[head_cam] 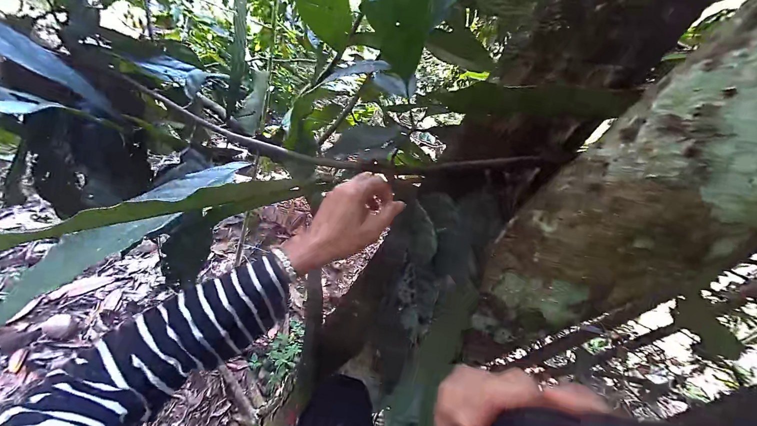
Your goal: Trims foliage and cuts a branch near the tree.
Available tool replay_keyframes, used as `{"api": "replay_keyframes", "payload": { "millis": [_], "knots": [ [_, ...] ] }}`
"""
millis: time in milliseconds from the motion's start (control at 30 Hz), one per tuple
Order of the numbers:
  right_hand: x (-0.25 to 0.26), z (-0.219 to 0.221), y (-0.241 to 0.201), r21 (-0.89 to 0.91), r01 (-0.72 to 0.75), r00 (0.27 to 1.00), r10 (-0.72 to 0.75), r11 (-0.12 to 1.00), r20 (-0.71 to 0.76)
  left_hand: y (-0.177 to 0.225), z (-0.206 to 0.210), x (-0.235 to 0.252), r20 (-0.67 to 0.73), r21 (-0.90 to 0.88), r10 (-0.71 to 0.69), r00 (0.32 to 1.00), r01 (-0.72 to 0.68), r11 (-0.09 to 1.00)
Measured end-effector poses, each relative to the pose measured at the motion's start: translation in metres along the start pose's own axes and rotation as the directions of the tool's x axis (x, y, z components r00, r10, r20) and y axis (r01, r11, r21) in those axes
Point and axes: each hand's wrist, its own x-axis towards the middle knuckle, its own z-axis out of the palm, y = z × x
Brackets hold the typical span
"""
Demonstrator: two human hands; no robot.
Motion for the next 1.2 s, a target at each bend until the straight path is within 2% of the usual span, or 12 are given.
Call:
{"api": "replay_keyframes", "payload": {
  "millis": [100, 233, 333, 433, 567, 633, 800, 900, 1100, 1200],
  "knots": [
    [0.009, -0.013, -0.01, 0.017, 0.123, 0.99, -0.121, 0.992, -0.076, 0.02, 0.015, 0.014, 0.008, -0.02, 0.051, 0.999, -0.051, 0.999],
    [-0.003, 0.005, 0.006, 0.046, -0.032, 0.995, 0.036, 0.998, -0.089, 0.046, 0.039, 0.045, 0.11, 0.099, -0.066, 0.992, 0.055, 0.994],
    [-0.001, 0.027, 0.029, 0.01, -0.071, 0.99, 0.072, 0.997, -0.118, 0.054, 0.064, 0.06, 0.17, 0.209, -0.162, 0.972, 0.125, 0.97],
    [0.004, 0.036, 0.043, -0.101, 0.027, 0.991, -0.04, 0.995, -0.129, 0.056, 0.074, 0.066, 0.204, 0.263, -0.206, 0.957, 0.149, 0.953],
    [0.002, 0.036, 0.06, -0.173, 0.117, 0.973, -0.148, 0.978, -0.177, 0.061, 0.054, 0.077, 0.315, 0.317, -0.197, 0.929, 0.093, 0.944],
    [0.003, 0.036, 0.076, -0.237, 0.061, 0.97, -0.113, 0.97, -0.214, 0.059, 0.042, 0.085, 0.375, 0.32, -0.173, 0.911, 0.048, 0.946],
    [0.009, 0.031, 0.138, -0.475, -0.233, 0.959, 0.12, 0.848, -0.255, 0.045, 0.023, 0.11, 0.507, 0.354, -0.099, 0.856, -0.102, 0.93],
    [0.025, 0.026, 0.155, -0.449, -0.365, 0.916, 0.229, 0.816, -0.33, 0.037, 0.013, 0.122, 0.544, 0.353, -0.07, 0.836, -0.152, 0.923],
    [0.058, 0.017, 0.164, -0.389, -0.507, 0.829, 0.311, 0.769, -0.465, 0.038, 0.001, 0.133, 0.571, 0.346, -0.013, 0.821, -0.227, 0.91],
    [0.07, 0.011, 0.171, -0.395, -0.511, 0.826, 0.311, 0.763, -0.469, 0.044, -0.004, 0.134, 0.596, 0.336, 0.007, 0.803, -0.257, 0.906]
  ]
}}
